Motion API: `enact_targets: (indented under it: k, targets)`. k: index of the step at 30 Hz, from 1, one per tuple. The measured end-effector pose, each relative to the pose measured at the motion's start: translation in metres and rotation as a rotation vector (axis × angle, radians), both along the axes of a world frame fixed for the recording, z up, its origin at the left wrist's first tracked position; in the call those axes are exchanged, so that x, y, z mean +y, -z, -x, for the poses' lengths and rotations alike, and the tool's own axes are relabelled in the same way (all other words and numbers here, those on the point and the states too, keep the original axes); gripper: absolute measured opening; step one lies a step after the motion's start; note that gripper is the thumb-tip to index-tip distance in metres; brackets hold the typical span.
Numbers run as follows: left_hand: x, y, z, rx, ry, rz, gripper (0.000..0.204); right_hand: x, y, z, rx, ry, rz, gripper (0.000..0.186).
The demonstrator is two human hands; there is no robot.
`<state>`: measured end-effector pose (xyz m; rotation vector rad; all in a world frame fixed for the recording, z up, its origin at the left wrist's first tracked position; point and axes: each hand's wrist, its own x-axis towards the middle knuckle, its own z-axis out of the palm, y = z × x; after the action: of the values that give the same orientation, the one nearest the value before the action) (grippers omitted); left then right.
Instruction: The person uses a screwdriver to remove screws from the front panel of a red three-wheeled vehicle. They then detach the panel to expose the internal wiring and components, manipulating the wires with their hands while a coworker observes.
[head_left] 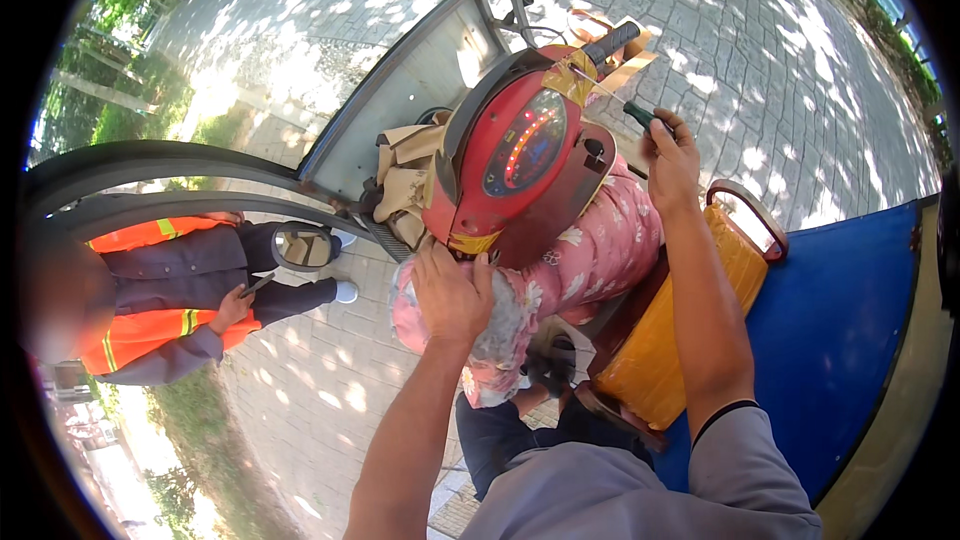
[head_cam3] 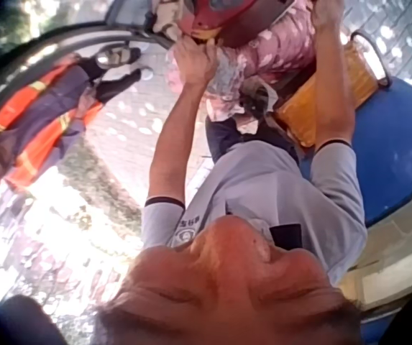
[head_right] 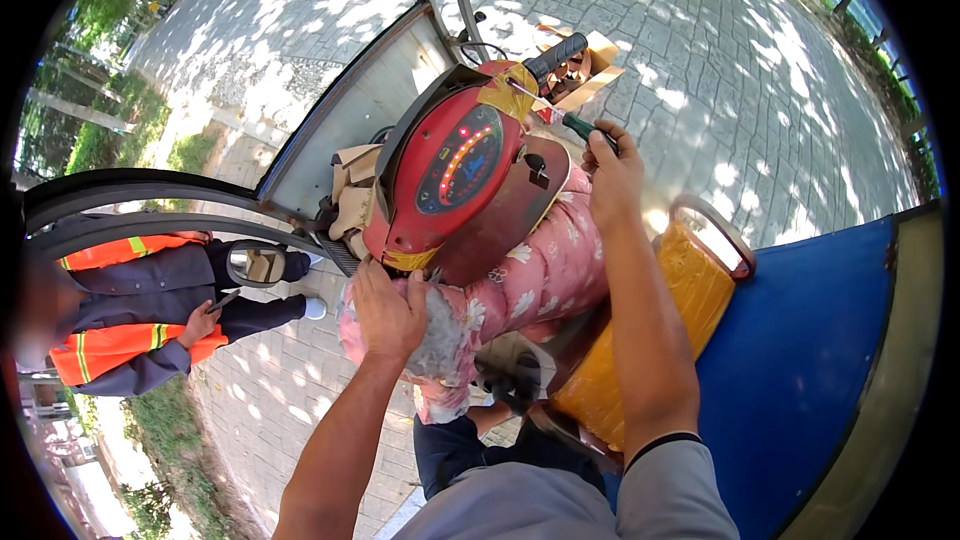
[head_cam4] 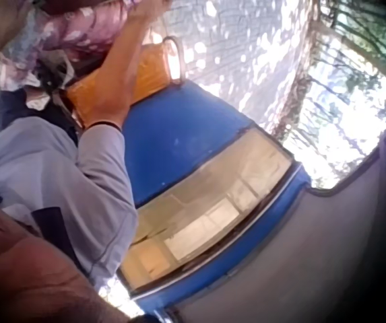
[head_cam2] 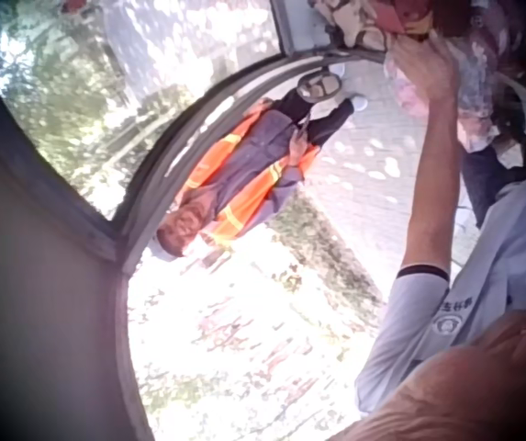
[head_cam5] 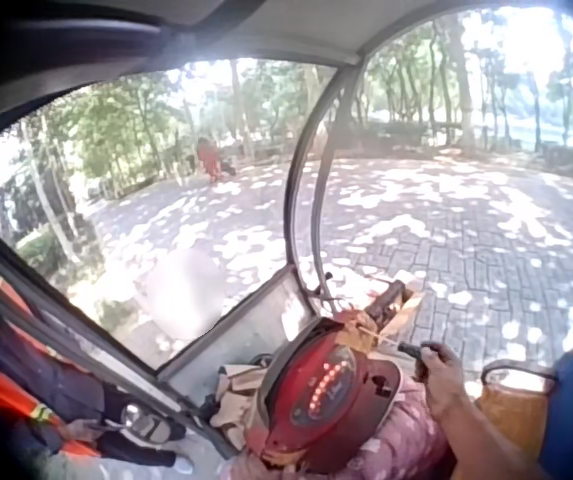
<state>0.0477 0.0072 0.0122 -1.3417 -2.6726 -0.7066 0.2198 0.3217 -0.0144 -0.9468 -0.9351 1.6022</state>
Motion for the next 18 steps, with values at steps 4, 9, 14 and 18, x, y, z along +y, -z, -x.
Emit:
enact_targets:
  k: [4,9,14,18]
  targets:
    - [-0.002,-0.001,0.001,0.008,-0.015,0.007,0.063,-0.005,-0.017,0.0,-0.006,-0.082,0.3,0.019]
    - [0.001,-0.003,0.0,-0.011,-0.015,0.01,0.063,0.002,-0.009,-0.007,-0.024,-0.073,0.162,0.022]
    - [0.0,-0.002,0.001,-0.014,-0.014,0.012,0.063,-0.004,-0.028,0.0,0.013,-0.101,0.169,0.026]
    - [-0.004,0.0,0.002,-0.003,-0.012,0.009,0.063,0.005,-0.024,-0.008,-0.127,-0.203,0.315,0.025]
